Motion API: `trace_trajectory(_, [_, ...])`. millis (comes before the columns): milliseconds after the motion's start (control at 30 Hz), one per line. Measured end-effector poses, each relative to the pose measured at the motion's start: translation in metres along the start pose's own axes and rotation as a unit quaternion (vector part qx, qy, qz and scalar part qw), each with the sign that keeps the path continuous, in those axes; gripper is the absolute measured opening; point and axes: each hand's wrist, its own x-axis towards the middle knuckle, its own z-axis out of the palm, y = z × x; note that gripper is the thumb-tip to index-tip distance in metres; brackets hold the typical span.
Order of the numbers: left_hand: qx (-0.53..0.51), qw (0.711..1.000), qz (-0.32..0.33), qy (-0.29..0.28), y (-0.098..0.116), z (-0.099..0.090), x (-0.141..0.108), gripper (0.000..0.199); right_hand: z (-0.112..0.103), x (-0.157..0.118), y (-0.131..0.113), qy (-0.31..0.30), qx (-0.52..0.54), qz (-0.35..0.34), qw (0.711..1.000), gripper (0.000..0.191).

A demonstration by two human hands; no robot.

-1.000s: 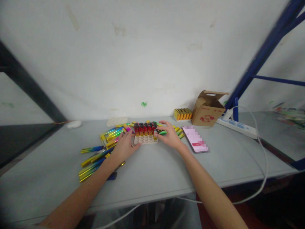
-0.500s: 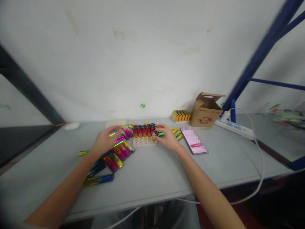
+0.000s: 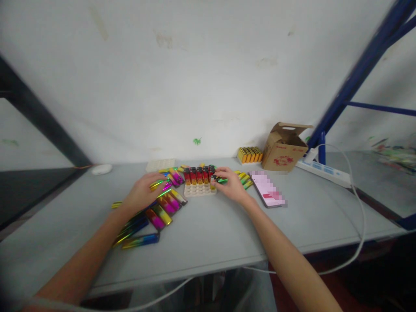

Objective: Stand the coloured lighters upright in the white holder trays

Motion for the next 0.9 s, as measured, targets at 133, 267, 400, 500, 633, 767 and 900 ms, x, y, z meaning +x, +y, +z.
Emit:
trace_trajectory(133, [0.003,1.0,0.007,-0.003,-0.003,0.004,-0.002,0.026,0.001,0.0,0.001,0.002,0.011,0.011,1.0,0.021])
trace_trajectory(267, [0.012,1.0,-0.003,0.002,-0.007,0.004,-0.002,0.027,0.0,0.0,0.001,-0.013,0.031,0.036,0.999,0.024])
trace_trajectory(400, [0.016,1.0,-0.004,-0.001,-0.005,0.006,-0.003,0.025,0.0,0.0,-0.001,-0.03,0.063,0.059,0.996,0.024])
trace_trajectory(500, [0.018,1.0,0.011,-0.016,-0.001,0.007,-0.003,0.024,0.0,0.0,-0.003,-0.035,0.071,0.067,0.995,0.023])
trace_trajectory(633, [0.024,0.999,0.041,-0.026,0.007,0.009,-0.005,0.023,0.0,0.0,-0.005,-0.041,0.077,0.069,0.994,0.022])
trace_trajectory(767, [0.009,0.996,0.08,-0.031,0.017,0.007,-0.008,0.024,-0.002,0.0,-0.004,-0.062,0.07,0.063,0.994,0.023])
trace_trajectory(900, [-0.015,0.989,0.125,-0.079,0.03,0.004,-0.011,0.025,-0.006,0.001,0.0,-0.071,0.065,0.064,0.993,0.025])
